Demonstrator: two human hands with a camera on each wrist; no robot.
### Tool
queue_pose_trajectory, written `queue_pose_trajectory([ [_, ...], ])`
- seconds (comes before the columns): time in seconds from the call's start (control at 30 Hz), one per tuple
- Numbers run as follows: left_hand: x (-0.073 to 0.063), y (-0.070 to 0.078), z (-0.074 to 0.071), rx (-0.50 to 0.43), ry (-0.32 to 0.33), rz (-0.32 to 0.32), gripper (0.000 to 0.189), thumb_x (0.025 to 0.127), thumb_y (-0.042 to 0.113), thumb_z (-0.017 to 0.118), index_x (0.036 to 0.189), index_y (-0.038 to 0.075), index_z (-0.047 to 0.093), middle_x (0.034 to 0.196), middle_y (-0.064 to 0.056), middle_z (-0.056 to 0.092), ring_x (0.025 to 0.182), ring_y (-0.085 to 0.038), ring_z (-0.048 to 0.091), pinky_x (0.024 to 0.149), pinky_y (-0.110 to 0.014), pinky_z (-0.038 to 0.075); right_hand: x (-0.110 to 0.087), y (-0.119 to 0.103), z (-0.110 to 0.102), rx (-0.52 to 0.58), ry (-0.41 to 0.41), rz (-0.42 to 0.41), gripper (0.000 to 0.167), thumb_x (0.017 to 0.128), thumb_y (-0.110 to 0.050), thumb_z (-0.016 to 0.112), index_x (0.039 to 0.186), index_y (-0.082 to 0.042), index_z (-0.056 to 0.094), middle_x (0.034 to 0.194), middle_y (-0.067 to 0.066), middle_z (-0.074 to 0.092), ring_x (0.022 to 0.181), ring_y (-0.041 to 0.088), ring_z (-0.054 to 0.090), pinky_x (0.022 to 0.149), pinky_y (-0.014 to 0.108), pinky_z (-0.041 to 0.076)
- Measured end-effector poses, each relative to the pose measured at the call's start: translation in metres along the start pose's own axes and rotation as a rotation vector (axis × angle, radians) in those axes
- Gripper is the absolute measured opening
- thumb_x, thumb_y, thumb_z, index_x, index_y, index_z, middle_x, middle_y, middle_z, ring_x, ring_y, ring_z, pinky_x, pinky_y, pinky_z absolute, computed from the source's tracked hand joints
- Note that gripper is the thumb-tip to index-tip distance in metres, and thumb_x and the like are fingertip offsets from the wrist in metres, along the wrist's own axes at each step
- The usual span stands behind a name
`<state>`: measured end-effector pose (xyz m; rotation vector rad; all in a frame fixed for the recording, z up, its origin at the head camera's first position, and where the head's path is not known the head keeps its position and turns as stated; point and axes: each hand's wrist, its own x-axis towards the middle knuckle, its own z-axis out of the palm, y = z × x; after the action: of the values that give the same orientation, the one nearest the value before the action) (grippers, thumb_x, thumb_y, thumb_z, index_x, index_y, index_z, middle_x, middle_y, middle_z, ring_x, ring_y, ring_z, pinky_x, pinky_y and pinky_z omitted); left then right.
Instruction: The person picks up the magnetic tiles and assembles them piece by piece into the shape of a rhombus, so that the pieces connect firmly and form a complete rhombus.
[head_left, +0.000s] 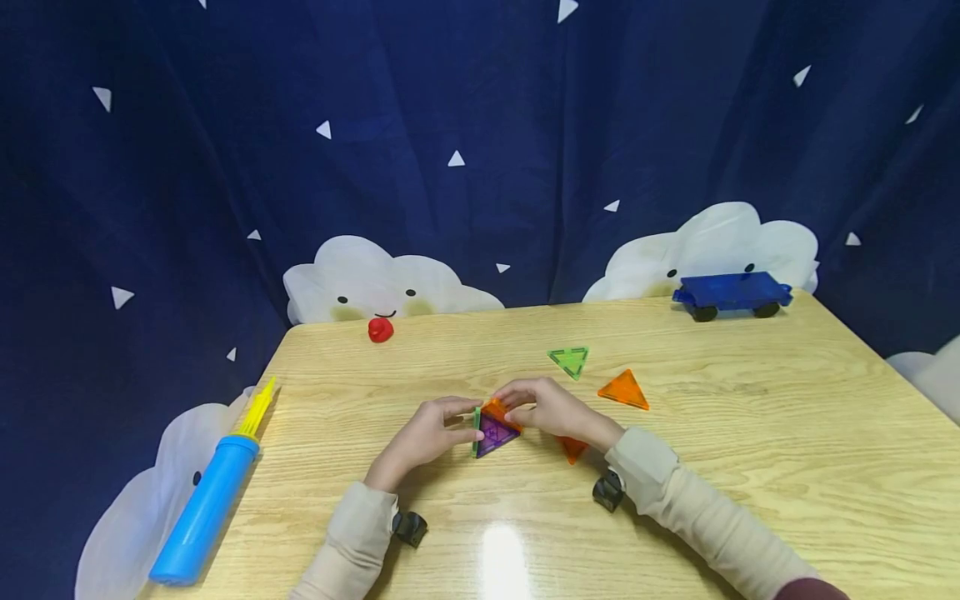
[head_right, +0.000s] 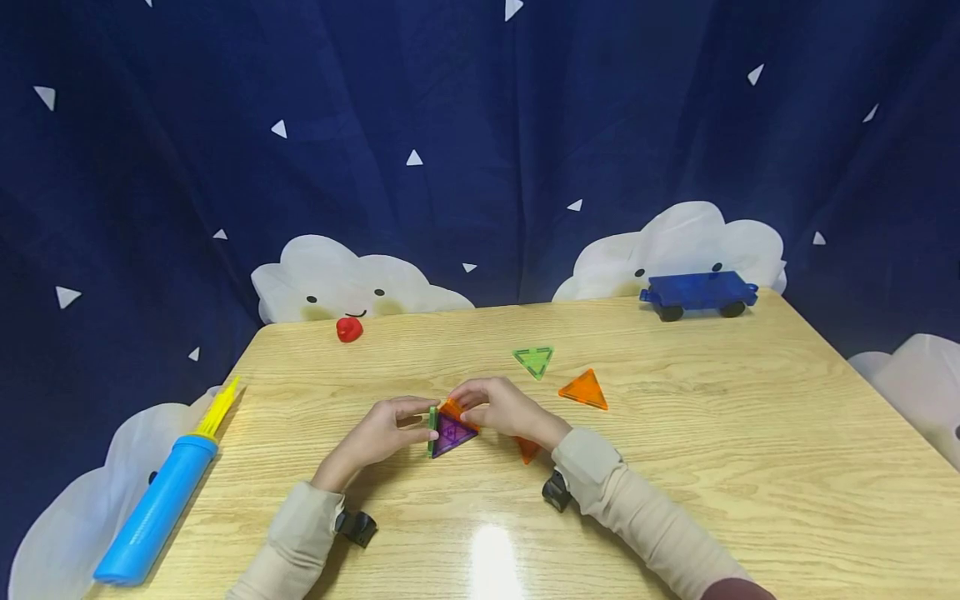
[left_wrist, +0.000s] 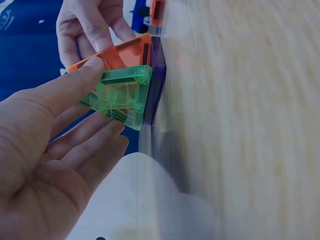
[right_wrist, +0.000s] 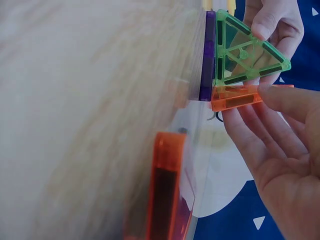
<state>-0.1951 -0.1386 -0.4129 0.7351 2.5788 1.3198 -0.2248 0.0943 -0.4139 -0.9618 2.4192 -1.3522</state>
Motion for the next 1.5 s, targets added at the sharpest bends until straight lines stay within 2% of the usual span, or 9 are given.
queue_pose_trajectory([
  [0.13, 0.0013, 0.0000, 0.0017, 0.027, 0.000, 0.021, 0.046, 0.086, 0.017, 0.071, 0.127, 0.001, 0.059, 0.126, -0.015, 0.061, 0.117, -0.030, 0.056, 0.097, -0.040, 0.047, -0.0010, -0.0004, 0.0009, -0.014, -0.005, 0.000, 0.028, 0.088, -0.005, 0.066, 0.116, -0.007, 0.066, 0.110, 0.010, 0.069, 0.102, 0.024, 0.064, 0.090, 0.041, 0.051],
  [0.3, 0.0019, 0.0027, 0.0033, 0.042, 0.010, 0.015, 0.044, 0.086, 0.018, 0.072, 0.126, 0.004, 0.062, 0.125, -0.014, 0.062, 0.115, -0.031, 0.058, 0.096, -0.043, 0.048, -0.0015, -0.0015, 0.0026, -0.029, 0.000, -0.001, 0.028, 0.088, -0.005, 0.067, 0.115, -0.008, 0.067, 0.108, 0.009, 0.069, 0.101, 0.024, 0.065, 0.089, 0.042, 0.051],
  [0.53, 0.0009, 0.0049, 0.0053, 0.051, 0.040, -0.023, 0.043, 0.083, 0.020, 0.074, 0.123, 0.005, 0.064, 0.122, -0.013, 0.063, 0.112, -0.032, 0.059, 0.092, -0.043, 0.050, -0.0006, -0.0029, 0.0046, -0.048, 0.002, -0.001, 0.028, 0.088, -0.004, 0.066, 0.115, -0.008, 0.067, 0.106, 0.009, 0.070, 0.100, 0.022, 0.065, 0.087, 0.037, 0.052],
  [0.63, 0.0009, 0.0044, 0.0057, 0.048, 0.043, -0.012, 0.044, 0.083, 0.020, 0.075, 0.122, 0.005, 0.064, 0.121, -0.013, 0.064, 0.112, -0.031, 0.059, 0.092, -0.042, 0.050, -0.0004, -0.0038, 0.0052, -0.053, 0.003, 0.012, 0.026, 0.087, -0.003, 0.066, 0.113, -0.007, 0.067, 0.105, 0.008, 0.070, 0.099, 0.021, 0.065, 0.085, 0.035, 0.053],
  [0.77, 0.0006, 0.0032, 0.0059, 0.049, 0.041, 0.023, 0.046, 0.082, 0.021, 0.075, 0.123, 0.004, 0.063, 0.121, -0.014, 0.063, 0.110, -0.029, 0.060, 0.091, -0.042, 0.050, -0.0002, -0.0047, 0.0056, -0.077, 0.023, 0.019, 0.017, 0.087, -0.003, 0.066, 0.104, -0.007, 0.068, 0.094, 0.004, 0.069, 0.089, 0.015, 0.063, 0.079, 0.029, 0.054],
  [0.93, 0.0008, 0.0018, 0.0056, 0.064, 0.048, 0.044, 0.042, 0.082, 0.016, 0.074, 0.121, 0.004, 0.064, 0.115, -0.012, 0.065, 0.102, -0.026, 0.062, 0.089, -0.042, 0.051, 0.0003, -0.0066, 0.0045, -0.106, 0.055, -0.011, 0.008, 0.087, -0.002, 0.066, 0.095, -0.006, 0.066, 0.083, 0.000, 0.064, 0.078, 0.009, 0.057, 0.072, 0.024, 0.052],
  [1.07, 0.0011, 0.0024, 0.0056, 0.075, 0.071, 0.030, 0.035, 0.082, 0.014, 0.074, 0.115, 0.006, 0.066, 0.109, -0.009, 0.064, 0.100, -0.024, 0.060, 0.086, -0.041, 0.052, 0.0007, -0.0063, 0.0044, -0.097, 0.055, -0.023, 0.009, 0.088, -0.002, 0.066, 0.096, -0.006, 0.066, 0.086, 0.001, 0.065, 0.081, 0.011, 0.059, 0.074, 0.025, 0.053],
  [1.2, 0.0010, 0.0021, 0.0054, 0.055, 0.075, -0.002, 0.033, 0.082, 0.017, 0.074, 0.113, 0.007, 0.066, 0.112, -0.008, 0.063, 0.106, -0.027, 0.058, 0.090, -0.042, 0.051, 0.0000, -0.0055, 0.0051, -0.065, 0.042, -0.010, 0.012, 0.088, -0.007, 0.067, 0.100, -0.007, 0.066, 0.091, 0.002, 0.066, 0.087, 0.014, 0.061, 0.077, 0.026, 0.054],
  [1.5, 0.0017, 0.0011, 0.0035, 0.017, 0.058, 0.010, 0.037, 0.085, 0.015, 0.070, 0.120, 0.004, 0.064, 0.121, -0.012, 0.064, 0.116, -0.031, 0.057, 0.100, -0.048, 0.043, -0.0004, -0.0056, 0.0059, -0.007, -0.005, 0.010, 0.027, 0.089, -0.010, 0.067, 0.115, -0.005, 0.063, 0.111, 0.010, 0.065, 0.105, 0.025, 0.060, 0.088, 0.033, 0.053],
])
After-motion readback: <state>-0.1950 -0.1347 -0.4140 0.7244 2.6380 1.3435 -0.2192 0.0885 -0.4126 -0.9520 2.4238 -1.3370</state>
